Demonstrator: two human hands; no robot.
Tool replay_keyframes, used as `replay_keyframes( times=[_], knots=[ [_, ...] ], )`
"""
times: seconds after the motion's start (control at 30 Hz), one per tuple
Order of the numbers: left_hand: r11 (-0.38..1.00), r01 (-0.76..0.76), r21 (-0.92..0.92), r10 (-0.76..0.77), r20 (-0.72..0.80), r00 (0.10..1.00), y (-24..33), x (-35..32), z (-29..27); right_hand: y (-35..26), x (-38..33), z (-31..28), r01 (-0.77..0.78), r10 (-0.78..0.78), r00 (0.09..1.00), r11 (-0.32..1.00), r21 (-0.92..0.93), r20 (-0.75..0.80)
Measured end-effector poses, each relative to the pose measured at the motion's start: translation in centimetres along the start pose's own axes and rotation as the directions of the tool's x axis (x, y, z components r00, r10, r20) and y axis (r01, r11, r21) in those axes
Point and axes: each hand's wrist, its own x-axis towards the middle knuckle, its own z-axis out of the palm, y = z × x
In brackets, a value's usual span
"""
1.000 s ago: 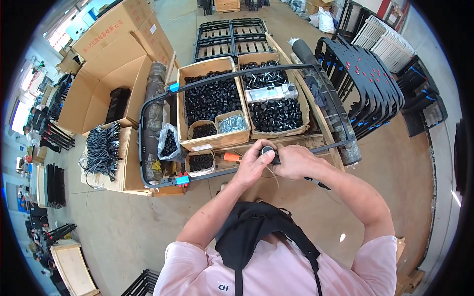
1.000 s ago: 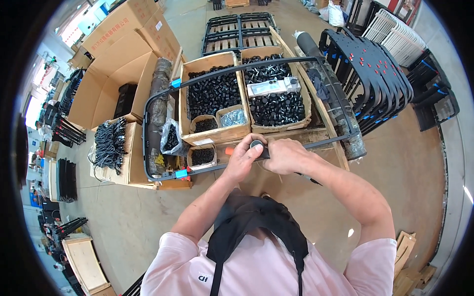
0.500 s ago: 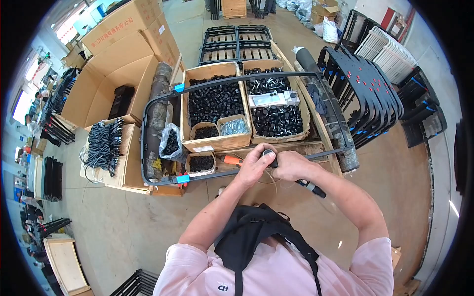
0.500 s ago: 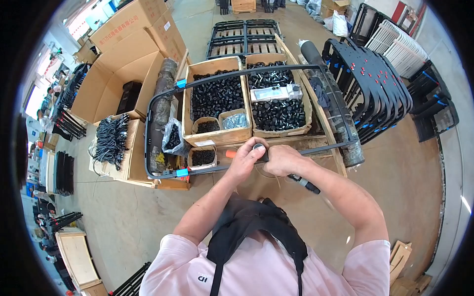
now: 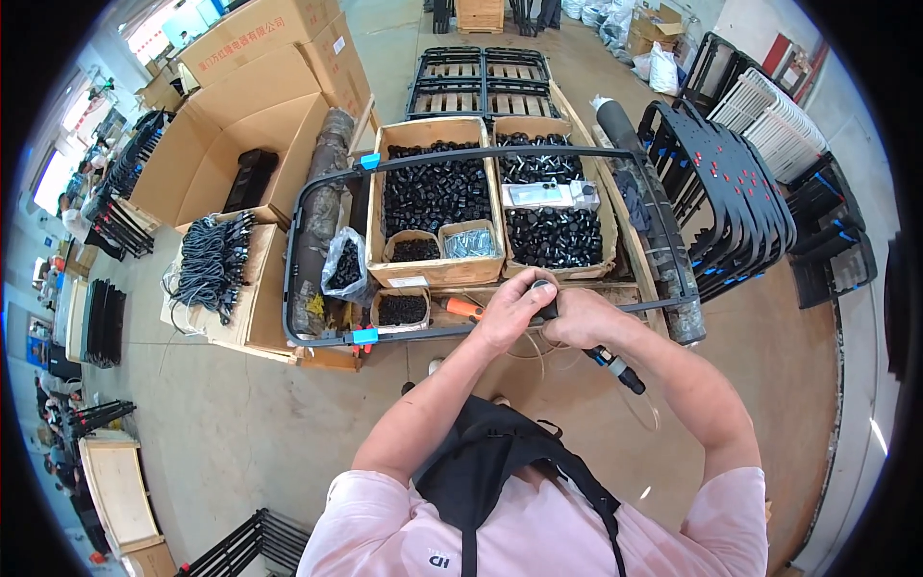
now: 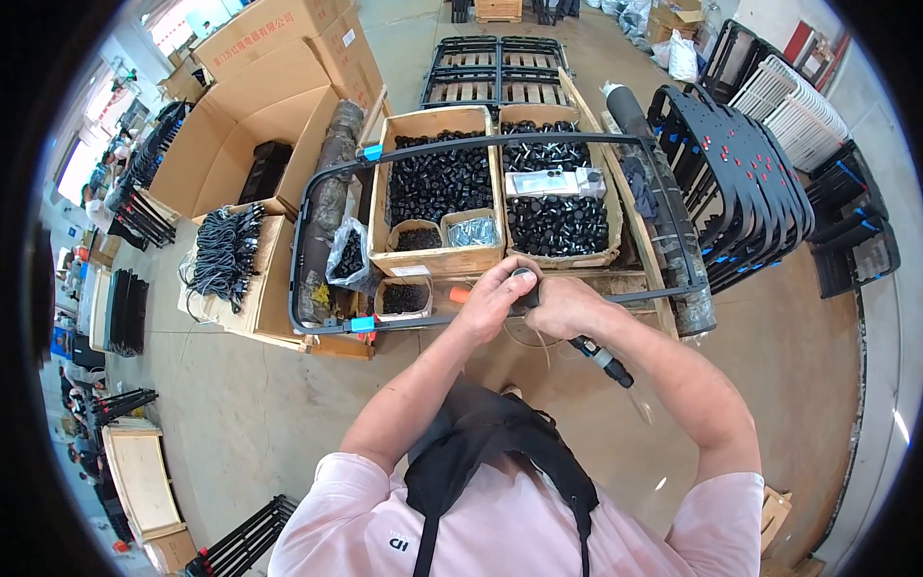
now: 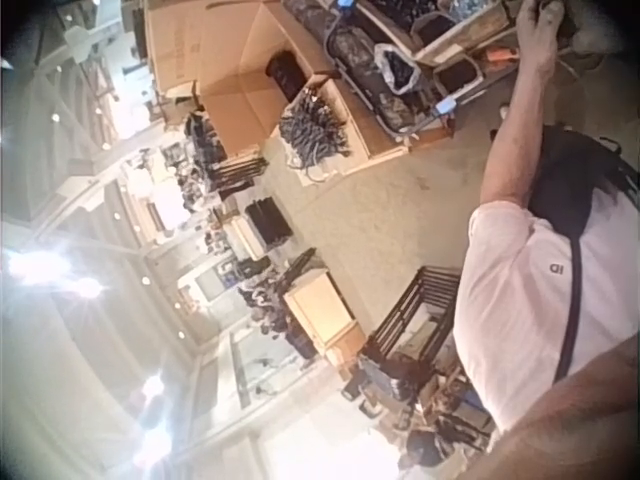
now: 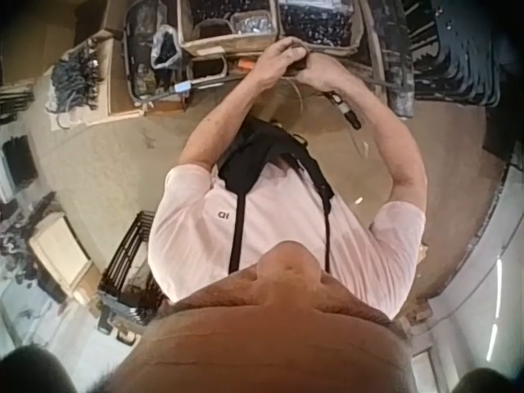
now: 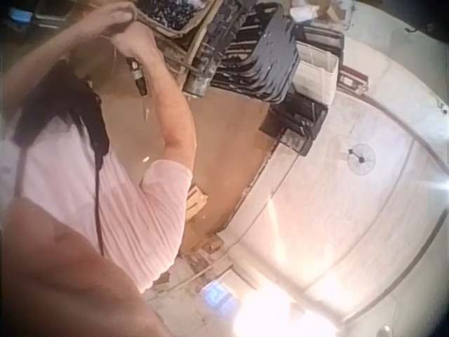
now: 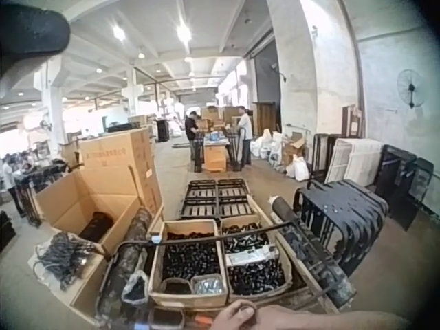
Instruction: Assembling large plastic components by attaching wiring harnesses and using a power screwdriver in a manufacturing setting.
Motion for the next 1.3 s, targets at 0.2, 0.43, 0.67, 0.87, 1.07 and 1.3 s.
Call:
replay_keyframes(
  times=[0.2,0.43,0.67,0.87,1.07,1.3],
  knots=[
    [0.999,-0.034,-0.001,0.034,0.013,0.999,2.7,1.5,0.6,-0.2,0.1,-2.0,0.051,-0.054,0.997,0.997,-0.051,-0.047],
    [0.828,-0.413,0.380,0.459,-0.036,0.888,8.2,2.3,-5.2,-5.8,0.8,-5.7,0.153,-0.122,0.986,0.928,0.339,-0.113],
    [0.967,0.249,-0.062,-0.241,-0.551,0.799,4.5,0.7,-18.1,-10.9,11.9,0.4,0.325,-0.404,0.848,0.908,-0.266,-0.344],
    [0.904,0.404,0.141,-0.211,-0.674,0.708,5.5,2.2,-29.7,-18.0,24.1,3.9,0.408,-0.536,0.786,0.824,-0.394,-0.308],
    [0.796,0.457,0.397,0.045,-0.792,0.609,4.4,4.6,-40.2,-22.9,34.6,4.8,0.438,-0.571,0.754,0.806,-0.399,-0.324],
    [0.703,0.558,0.441,-0.003,-0.782,0.623,6.1,8.6,-43.7,-24.4,39.5,3.3,0.406,-0.513,0.795,0.847,-0.343,-0.324]
  ],
)
